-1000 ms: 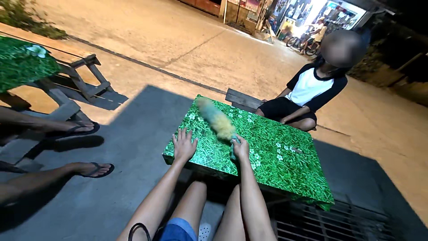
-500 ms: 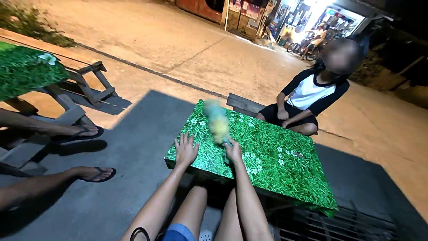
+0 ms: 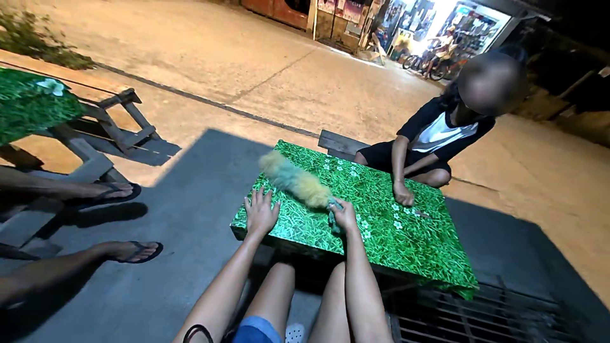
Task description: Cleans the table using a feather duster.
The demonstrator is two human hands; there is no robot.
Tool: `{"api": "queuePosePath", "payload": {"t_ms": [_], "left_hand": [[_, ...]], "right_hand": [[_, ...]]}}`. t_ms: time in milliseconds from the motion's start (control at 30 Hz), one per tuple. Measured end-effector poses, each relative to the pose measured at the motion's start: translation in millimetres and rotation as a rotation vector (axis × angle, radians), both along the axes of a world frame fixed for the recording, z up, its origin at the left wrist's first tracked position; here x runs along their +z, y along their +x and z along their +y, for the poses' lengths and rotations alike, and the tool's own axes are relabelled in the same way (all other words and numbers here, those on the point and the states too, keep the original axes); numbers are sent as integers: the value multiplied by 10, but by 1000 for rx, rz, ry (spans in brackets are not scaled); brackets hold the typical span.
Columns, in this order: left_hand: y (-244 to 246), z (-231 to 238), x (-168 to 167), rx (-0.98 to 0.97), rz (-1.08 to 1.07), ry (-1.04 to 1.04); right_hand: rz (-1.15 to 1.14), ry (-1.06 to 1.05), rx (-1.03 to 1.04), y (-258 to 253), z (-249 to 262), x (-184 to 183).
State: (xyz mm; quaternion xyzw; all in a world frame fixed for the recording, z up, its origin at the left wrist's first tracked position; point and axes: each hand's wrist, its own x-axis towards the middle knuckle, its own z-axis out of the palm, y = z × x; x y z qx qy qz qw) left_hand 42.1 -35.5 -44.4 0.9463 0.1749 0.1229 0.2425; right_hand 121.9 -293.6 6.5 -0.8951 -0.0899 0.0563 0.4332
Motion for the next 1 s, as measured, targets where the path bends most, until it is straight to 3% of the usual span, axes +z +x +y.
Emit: {"api": "queuePosePath", "payload": {"t_ms": [67,133,267,333,500,667,867,1000], "left_hand": [[2,11,-27,5,-7,1],[14,7,-50,9,-16,-1],[-4,4,0,-1,-13,8],[-36,-23,66,14,-8,5],[8,21,-49,7,-10,13],[-17,-2,4,40,-89,-44],[-90,10,-57,169,-401,-243],[-108,2,-80,211,-503,-226]], "right_hand": [[-4,-58,-188,-17,41,49],[-34,-65,-230,-14,61,39],[-10,81,245,-45,54,-21],[4,50,350,-57,109,-9],[-33,-99,-115,-58,301,19],[-3,56,266,-74,241,-5],[-30,-65,-12,-131,397,41],[23,10,396,-187,345,28]]}}
